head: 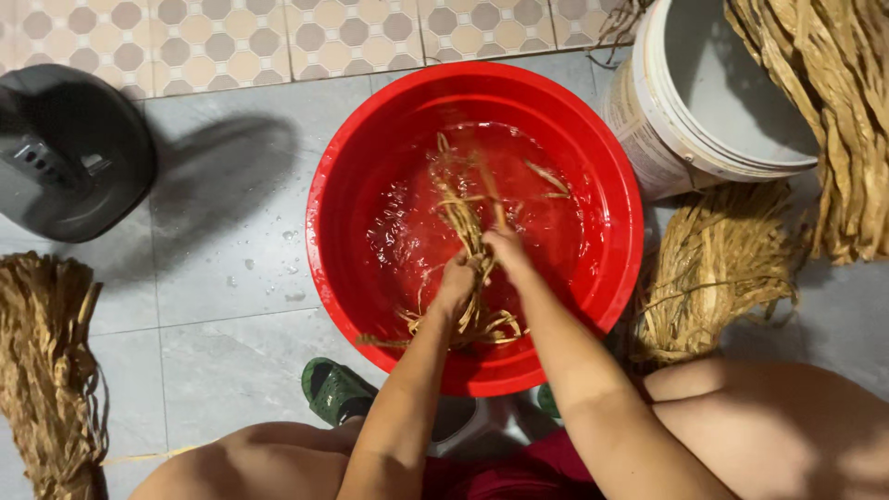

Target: The person sits on the floor and washes bundles of dried tobacco leaves in a red basin of water, dipping and swishing each bundle, then sets the wetted bundles aside and takes new dry bundles from the floor to continue washing.

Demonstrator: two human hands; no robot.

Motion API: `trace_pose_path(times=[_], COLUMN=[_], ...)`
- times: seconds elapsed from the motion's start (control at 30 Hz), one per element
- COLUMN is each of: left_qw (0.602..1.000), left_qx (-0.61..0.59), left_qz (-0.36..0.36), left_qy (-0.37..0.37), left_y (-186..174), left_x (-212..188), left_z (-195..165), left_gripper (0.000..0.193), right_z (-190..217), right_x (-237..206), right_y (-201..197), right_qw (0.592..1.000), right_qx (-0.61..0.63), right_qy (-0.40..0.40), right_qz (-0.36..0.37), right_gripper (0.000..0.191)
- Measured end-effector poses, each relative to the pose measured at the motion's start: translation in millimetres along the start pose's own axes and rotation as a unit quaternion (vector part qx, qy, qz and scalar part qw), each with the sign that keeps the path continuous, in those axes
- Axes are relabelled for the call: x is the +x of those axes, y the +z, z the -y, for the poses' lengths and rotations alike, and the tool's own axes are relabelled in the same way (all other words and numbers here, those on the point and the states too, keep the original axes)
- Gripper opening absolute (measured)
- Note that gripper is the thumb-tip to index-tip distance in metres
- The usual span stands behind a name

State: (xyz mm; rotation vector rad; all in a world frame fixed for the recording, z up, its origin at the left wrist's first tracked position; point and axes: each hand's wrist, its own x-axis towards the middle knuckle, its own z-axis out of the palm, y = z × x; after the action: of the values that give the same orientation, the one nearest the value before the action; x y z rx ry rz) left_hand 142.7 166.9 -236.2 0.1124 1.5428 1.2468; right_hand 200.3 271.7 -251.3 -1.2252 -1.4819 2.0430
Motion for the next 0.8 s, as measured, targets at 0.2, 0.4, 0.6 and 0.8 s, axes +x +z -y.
trace_pose_path(times=[0.2, 0.4, 0.6, 0.8], left_qw=[0.984, 0.829, 0.972, 0.981], left_qx=[0.175, 0.542, 0.214, 0.078], left_qz=[-0.038, 0.130, 0.086, -0.174], left_qy=[-0.028, -0.030, 0.047, 0.024], left_y=[-0.5, 18.9, -35.9, -54.4], left_x=[-20.1, -29.4, 6.2, 4.7], left_z=[-9.4, 4.9, 11.9, 4.4], left_gripper=[0.065, 0.065, 0.053, 0.049], right_z=[10.7, 19.6, 14.0, 9.1], right_x=[-16.1, -14.0, -9.6, -9.0], right_y=[-34.8, 14.3, 34.3, -23.3], right_qw=[0.918, 0.984, 0.988, 0.978], right_qx=[0.078, -0.147, -0.104, -0.064], right_qy=[0.064, 0.082, 0.110, 0.126], right_qz=[-0.383, -0.053, -0.007, -0.154], right_gripper=[0.048, 0.052, 0.029, 0.049])
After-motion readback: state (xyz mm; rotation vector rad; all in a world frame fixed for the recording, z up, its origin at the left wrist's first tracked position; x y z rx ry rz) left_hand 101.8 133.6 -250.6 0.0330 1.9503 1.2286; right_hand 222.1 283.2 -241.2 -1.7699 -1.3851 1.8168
